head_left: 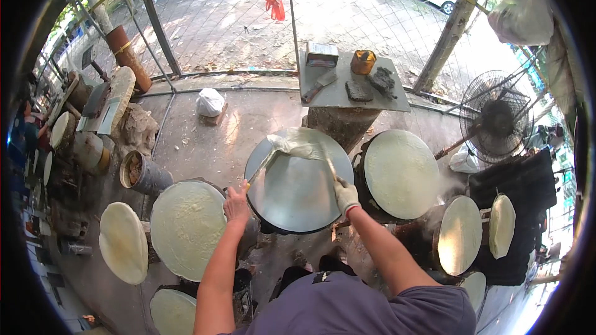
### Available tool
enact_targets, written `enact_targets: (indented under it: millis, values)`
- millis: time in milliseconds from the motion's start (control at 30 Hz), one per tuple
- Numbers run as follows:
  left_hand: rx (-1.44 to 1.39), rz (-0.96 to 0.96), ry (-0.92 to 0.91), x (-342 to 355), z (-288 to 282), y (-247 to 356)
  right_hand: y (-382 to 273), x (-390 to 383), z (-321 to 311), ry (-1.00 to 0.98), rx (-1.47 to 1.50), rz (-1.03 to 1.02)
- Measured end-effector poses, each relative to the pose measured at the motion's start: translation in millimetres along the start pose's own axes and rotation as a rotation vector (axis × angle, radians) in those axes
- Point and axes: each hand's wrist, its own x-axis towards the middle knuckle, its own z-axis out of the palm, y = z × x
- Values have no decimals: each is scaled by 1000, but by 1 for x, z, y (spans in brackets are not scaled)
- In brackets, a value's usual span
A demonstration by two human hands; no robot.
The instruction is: The person spreads batter onto multiple hot plates using a ladle and peels off the cooked thin skins using a wooden stick, repeating the process across several plates in a commercial food stall setting.
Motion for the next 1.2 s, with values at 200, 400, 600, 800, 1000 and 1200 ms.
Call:
enact_targets:
  millis: [200,400,600,800,1000,1200]
  values:
    - [-10,-5,15,-40,-16,-22,-42,-6,26,-358,-296,154]
    - [-47,-112,-33,-77,-38,-17,7,29,4,-193,-254,-114]
    - [-125,-290,-74,-123,-58,-11,-55,19,-8,-603,-504,79]
    - [-432,-305,215,-146,-44,6,-41,46,22,-612,-456,26]
    - [-884,-388,375,-165,-35,37,-39,69,-7,-574,-336,31]
    - [-1440,-749,316,-175,-72,98,-82,54,11,-932,-627,374]
